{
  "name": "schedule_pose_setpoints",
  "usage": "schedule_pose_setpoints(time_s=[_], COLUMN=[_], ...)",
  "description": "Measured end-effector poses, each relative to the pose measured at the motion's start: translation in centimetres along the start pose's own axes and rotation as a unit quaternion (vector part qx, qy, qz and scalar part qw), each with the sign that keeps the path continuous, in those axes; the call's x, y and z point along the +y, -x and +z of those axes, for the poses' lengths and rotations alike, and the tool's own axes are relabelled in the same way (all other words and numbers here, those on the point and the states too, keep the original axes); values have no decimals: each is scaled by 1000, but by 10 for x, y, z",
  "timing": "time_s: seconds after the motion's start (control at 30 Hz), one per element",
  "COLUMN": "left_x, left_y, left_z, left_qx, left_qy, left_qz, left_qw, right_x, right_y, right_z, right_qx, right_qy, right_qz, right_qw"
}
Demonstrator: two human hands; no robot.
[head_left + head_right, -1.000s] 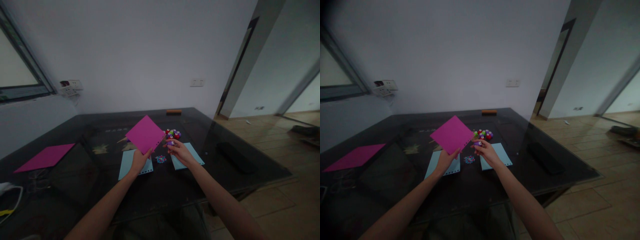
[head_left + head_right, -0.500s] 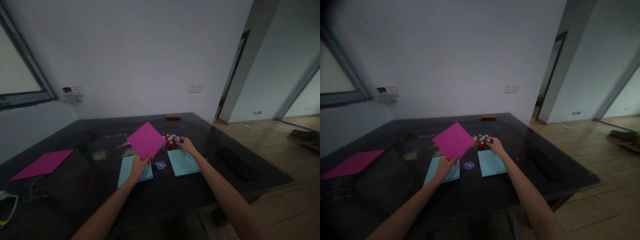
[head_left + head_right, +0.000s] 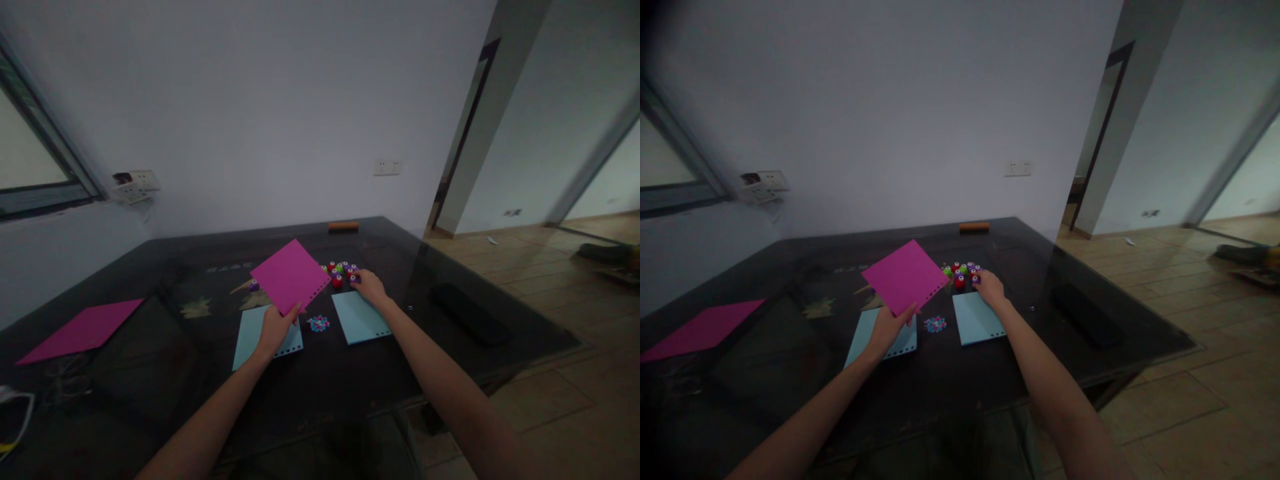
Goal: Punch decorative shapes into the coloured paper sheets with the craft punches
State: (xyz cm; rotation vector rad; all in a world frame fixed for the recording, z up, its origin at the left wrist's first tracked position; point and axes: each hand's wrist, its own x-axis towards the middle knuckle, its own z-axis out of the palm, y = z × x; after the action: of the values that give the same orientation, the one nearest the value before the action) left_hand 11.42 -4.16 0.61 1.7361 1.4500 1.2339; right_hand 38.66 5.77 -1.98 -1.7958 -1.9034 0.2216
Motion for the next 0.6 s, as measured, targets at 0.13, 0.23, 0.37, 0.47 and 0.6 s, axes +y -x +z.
schedule_pose_setpoints(time_s=[0.13, 0.23, 0.37, 0.47, 0.6], left_x=[1, 0, -4, -5, -3], left_y=[0, 1, 1, 1, 2], left_z=[0, 1, 2, 4, 4], left_qx=[-7, -19, -27, -30, -62], left_qy=[6, 6, -11, -14, -11], left_qz=[3, 3, -6, -10, -11], left_qw=[1000, 1000, 1000, 999, 998], right_x=[3, 5, 9, 11, 12], right_y=[0, 0, -2, -5, -6], right_z=[-2, -4, -3, 0, 1], right_qx=[3, 0, -3, -2, 8], right_qy=[2, -4, -22, -19, -14], right_qz=[3, 2, -9, -7, 8], right_qw=[1000, 1000, 1000, 1000, 1000])
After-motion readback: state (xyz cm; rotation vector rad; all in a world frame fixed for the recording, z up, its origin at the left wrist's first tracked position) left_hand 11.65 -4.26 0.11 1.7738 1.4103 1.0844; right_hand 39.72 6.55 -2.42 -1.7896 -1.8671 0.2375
